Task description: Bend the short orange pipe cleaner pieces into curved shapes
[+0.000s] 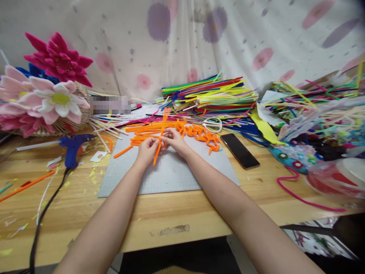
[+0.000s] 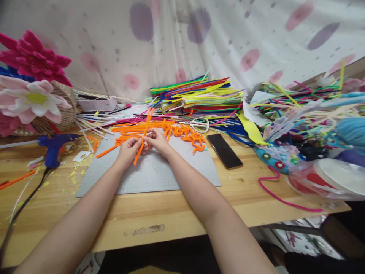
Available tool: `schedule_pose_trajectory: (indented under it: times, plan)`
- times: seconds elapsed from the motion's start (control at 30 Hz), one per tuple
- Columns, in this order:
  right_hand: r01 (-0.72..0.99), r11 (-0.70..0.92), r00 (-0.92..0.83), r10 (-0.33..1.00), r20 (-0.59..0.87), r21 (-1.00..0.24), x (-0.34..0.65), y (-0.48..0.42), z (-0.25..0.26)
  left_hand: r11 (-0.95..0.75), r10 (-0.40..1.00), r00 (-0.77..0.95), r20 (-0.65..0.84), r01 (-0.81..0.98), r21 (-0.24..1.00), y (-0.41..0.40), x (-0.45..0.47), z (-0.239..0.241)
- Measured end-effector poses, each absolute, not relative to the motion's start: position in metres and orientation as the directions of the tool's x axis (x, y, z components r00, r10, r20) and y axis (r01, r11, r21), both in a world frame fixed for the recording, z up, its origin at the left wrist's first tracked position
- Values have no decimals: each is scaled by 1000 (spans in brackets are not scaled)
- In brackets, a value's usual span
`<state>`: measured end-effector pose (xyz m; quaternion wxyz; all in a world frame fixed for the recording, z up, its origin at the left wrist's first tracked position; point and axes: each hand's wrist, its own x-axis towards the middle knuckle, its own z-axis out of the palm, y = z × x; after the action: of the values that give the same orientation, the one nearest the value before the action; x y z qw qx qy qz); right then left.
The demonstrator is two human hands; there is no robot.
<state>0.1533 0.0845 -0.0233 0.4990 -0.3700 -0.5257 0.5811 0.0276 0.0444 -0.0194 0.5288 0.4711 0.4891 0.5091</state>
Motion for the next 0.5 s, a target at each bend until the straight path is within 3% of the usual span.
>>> schedule_pose_trajectory:
  times: [0.2, 0.4, 0.5]
  plan:
    - [-137, 99, -267, 954, 133, -986, 152, 82, -23, 33, 996, 83, -26, -85, 996, 46, 23, -16]
    - [-162, 58, -327, 939, 109, -985, 154, 77, -19, -37, 995, -101, 23, -136, 990, 49, 21, -17]
    - [-98, 44, -388, 918, 79, -994, 155, 79, -22, 13, 996, -85, -29, -181, 983, 52, 17, -16]
